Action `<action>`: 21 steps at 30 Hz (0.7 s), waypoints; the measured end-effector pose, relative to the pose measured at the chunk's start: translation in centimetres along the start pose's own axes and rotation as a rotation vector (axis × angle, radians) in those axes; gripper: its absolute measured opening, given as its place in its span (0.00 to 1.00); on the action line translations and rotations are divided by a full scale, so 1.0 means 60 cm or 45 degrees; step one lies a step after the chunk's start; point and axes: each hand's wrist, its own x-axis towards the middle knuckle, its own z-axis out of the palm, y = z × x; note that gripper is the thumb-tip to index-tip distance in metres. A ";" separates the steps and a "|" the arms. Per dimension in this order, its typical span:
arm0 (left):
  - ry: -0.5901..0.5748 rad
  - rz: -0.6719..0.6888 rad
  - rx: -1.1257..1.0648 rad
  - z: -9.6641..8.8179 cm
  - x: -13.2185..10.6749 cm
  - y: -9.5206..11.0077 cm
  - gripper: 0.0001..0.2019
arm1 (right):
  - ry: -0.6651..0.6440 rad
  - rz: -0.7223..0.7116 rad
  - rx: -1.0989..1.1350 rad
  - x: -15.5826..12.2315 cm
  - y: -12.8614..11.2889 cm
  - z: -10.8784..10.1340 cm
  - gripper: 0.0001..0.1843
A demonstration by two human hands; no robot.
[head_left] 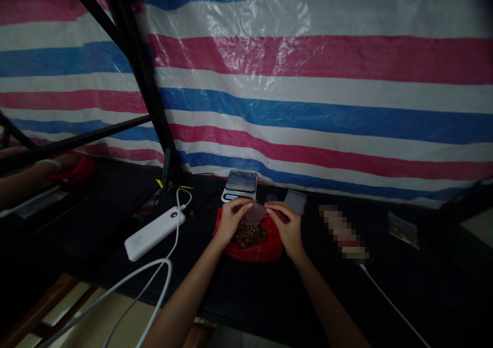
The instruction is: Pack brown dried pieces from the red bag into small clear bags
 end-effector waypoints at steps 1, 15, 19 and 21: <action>0.013 0.000 0.000 0.000 0.000 -0.001 0.10 | 0.014 0.007 0.012 0.000 0.001 0.000 0.05; 0.156 0.026 0.038 -0.005 0.005 -0.005 0.07 | 0.087 0.182 0.004 -0.005 0.018 0.005 0.07; 0.197 -0.012 0.001 -0.006 0.006 -0.003 0.07 | 0.133 0.227 0.084 -0.006 0.017 0.006 0.07; 0.236 -0.033 -0.012 -0.006 0.006 -0.001 0.07 | 0.137 0.247 0.139 -0.005 0.015 0.005 0.08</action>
